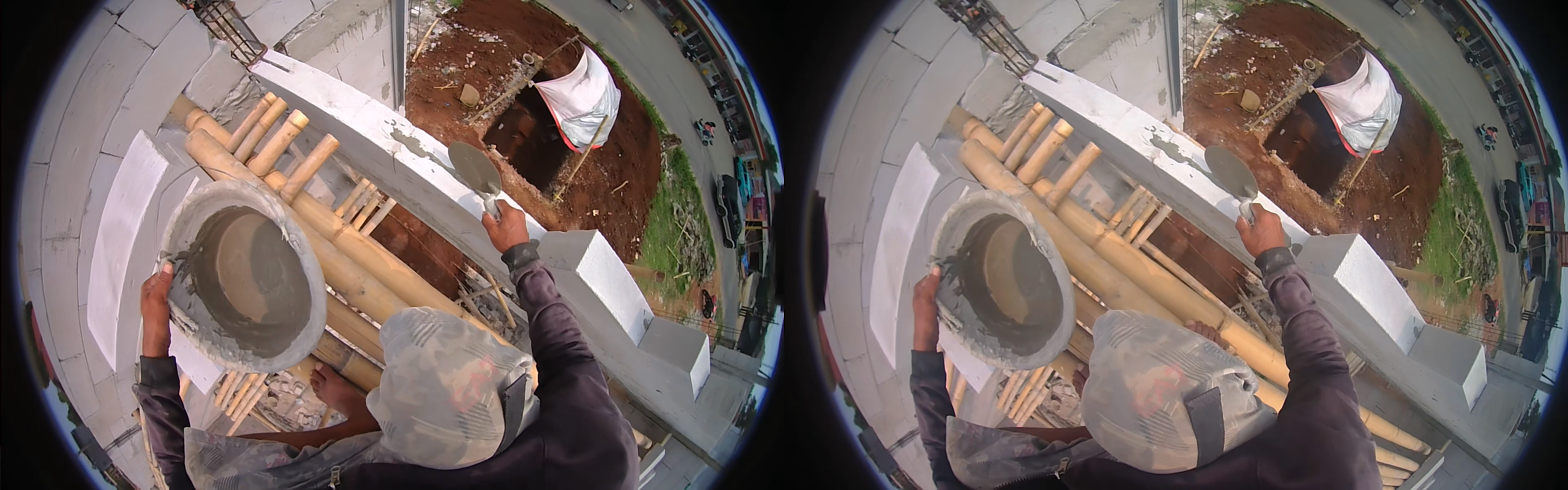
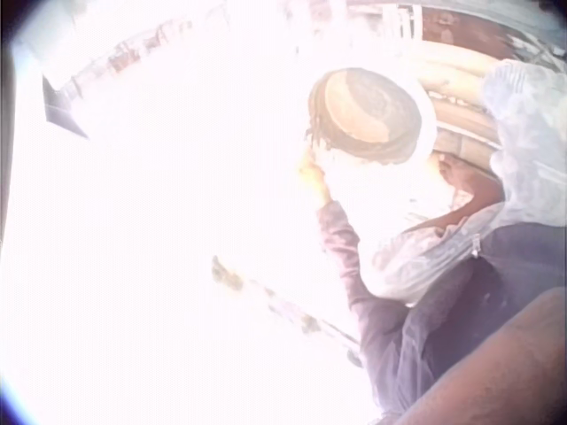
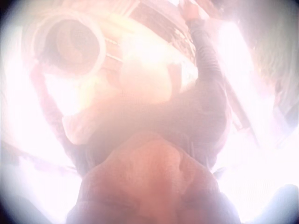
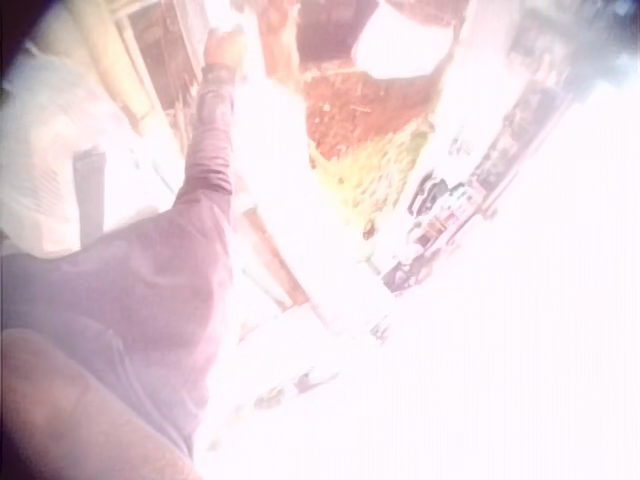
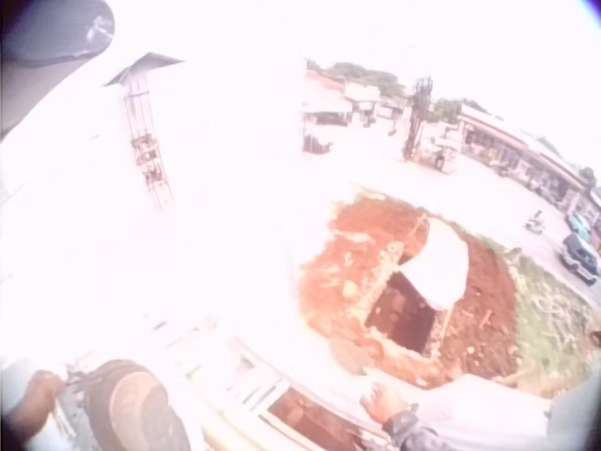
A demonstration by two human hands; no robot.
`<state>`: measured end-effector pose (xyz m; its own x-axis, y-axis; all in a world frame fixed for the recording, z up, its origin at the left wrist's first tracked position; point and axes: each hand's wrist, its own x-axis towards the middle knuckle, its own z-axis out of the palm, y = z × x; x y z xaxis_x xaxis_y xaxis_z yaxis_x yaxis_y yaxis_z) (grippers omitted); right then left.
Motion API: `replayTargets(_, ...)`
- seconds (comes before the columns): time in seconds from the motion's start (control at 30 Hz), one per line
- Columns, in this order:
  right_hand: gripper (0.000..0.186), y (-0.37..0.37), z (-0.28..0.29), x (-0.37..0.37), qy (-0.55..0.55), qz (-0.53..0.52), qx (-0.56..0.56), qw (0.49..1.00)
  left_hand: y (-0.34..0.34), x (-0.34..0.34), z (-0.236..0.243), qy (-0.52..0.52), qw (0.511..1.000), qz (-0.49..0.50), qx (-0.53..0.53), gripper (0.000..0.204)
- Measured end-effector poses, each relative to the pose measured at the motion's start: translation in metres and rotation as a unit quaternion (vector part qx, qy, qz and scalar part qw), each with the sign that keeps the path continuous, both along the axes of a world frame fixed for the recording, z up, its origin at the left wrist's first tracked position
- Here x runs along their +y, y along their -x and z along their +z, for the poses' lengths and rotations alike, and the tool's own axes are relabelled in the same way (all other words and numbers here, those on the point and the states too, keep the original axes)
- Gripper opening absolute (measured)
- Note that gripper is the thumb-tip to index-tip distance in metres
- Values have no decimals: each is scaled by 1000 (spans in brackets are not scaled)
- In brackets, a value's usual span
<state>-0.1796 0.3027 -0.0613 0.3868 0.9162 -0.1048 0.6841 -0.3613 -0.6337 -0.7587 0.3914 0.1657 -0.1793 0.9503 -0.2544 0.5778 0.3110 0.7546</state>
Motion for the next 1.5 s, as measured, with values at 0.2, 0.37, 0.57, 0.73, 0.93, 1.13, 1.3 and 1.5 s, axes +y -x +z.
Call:
replayTargets(0.2, 29, 63, -46, 90, -74, 74, -61, 993, 16, 0, -4, 65, 996, 17, -67, 38)
replayTargets(0.37, 29, 116, -47, 174, -127, 90, -57, 986, 18, -6, -7, 64, 996, 20, -58, 42)
replayTargets(0.57, 32, 134, -50, 196, -90, 113, -36, 989, 10, -6, -1, 67, 997, 12, -30, 44)
replayTargets(0.73, 32, 129, -54, 181, -185, 89, 4, 979, 4, -2, 1, 36, 998, 32, -40, 36)
replayTargets(0.93, 33, 124, -44, 175, -64, 68, 28, 995, -13, 4, 10, 33, 998, -8, -58, 40)
replayTargets(1.13, 36, 129, 58, 130, -123, -16, 254, 959, -33, 2, 19, 21, 1000, -11, -19, 44)
replayTargets(1.3, 30, 155, 188, 80, -162, 333, 208, 905, -39, 4, 21, -13, 1000, 5, -2, 42)
replayTargets(1.5, 17, 245, 221, 85, -22, 574, 35, 818, -54, 16, 30, 10, 998, 7, 59, 47)
